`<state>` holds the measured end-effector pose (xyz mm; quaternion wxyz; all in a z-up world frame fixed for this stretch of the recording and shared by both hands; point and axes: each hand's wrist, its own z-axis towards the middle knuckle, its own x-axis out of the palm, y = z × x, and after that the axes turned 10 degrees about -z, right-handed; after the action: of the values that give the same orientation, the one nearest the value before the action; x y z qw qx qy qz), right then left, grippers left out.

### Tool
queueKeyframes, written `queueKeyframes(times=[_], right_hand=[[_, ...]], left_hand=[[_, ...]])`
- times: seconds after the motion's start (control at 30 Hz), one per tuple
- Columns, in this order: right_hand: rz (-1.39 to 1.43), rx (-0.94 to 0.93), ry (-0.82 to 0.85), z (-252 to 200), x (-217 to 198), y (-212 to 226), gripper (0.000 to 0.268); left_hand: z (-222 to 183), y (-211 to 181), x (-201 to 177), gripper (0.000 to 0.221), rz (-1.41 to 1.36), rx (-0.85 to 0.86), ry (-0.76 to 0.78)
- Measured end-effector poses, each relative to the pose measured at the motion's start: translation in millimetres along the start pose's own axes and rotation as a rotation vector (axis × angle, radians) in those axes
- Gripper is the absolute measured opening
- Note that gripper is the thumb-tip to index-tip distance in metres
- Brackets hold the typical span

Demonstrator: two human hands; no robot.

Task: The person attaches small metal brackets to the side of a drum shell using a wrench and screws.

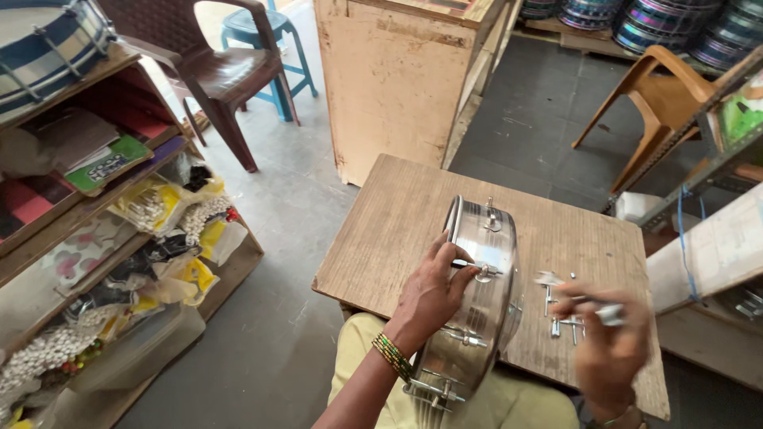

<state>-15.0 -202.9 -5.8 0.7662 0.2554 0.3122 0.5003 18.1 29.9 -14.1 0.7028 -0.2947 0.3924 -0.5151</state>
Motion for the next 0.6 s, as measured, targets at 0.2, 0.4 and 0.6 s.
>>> queueKeyframes(times=[0.2, 0.4, 0.6], right_hand=[[-0.272, 0.495, 0.108, -1, 9, -156, 0.016], [-0.863, 0.353, 0.494, -70, 34, -274, 0.025], [-0.972, 0.362, 0.642, -100, 24, -273, 0.023]], left_hand=[[-2, 2, -1, 0.022, -0.044, -0.098, 0.014], [-3, 0, -2, 0.023, -0.039, -0.08, 0.015], [-2, -3, 1, 0.023, -0.053, -0.135, 0.022]])
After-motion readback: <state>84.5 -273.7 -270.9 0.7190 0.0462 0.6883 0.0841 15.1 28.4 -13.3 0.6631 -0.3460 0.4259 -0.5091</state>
